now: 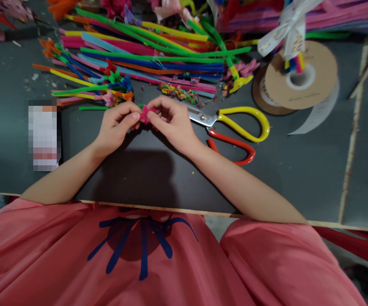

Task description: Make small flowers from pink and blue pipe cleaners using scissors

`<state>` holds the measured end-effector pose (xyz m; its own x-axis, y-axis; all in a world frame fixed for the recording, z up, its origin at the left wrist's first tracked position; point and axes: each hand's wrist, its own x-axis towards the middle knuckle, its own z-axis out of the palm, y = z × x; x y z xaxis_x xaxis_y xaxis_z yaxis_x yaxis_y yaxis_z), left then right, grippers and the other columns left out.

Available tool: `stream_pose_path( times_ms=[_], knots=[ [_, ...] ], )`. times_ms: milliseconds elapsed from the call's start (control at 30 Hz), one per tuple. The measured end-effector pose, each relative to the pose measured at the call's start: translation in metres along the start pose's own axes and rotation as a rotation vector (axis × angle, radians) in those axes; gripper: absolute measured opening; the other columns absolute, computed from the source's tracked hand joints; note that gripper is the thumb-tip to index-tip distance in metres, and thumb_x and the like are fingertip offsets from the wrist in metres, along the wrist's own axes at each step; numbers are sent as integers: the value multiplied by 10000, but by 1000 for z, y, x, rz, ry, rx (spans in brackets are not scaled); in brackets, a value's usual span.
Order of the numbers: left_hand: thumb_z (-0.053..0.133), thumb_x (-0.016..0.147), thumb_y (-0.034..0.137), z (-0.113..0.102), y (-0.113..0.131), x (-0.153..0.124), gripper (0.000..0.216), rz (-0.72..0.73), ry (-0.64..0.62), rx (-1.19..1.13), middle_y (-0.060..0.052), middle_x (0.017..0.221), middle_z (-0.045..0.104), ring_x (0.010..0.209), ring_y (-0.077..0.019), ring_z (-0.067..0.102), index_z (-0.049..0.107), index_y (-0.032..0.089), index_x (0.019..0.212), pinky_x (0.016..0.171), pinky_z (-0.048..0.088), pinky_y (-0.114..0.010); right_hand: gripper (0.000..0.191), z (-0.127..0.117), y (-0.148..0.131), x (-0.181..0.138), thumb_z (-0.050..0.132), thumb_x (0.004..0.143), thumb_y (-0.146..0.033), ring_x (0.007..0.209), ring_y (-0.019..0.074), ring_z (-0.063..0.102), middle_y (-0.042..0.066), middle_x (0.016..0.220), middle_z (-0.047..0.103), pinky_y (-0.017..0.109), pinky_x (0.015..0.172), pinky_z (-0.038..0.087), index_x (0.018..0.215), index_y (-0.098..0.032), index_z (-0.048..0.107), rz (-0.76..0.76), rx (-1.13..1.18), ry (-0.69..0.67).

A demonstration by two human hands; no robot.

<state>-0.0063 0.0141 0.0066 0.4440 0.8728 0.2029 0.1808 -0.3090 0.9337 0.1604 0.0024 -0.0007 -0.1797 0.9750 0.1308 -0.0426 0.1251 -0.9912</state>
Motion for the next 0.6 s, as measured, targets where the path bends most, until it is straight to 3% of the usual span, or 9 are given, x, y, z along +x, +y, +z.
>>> stream_pose_path(
  times_ms=[400,600],
  knots=[
    [477,897,327,0,0,1,239,-2,-42,-45,38,576,462,531,-22,412,549,184,720,512,314,-191,214,-1,-1,0,670,772,-397,560,53,551,-44,683,605,204,508,485,798,-198,595,-9,42,-5],
    [488,894,337,1,0,0,247,-20,28,-50,42,561,461,515,-17,407,559,184,713,507,315,-194,234,-1,0,0,644,793,-423,638,65,578,-29,759,619,211,553,502,866,-204,604,-16,45,-7]
  ],
)
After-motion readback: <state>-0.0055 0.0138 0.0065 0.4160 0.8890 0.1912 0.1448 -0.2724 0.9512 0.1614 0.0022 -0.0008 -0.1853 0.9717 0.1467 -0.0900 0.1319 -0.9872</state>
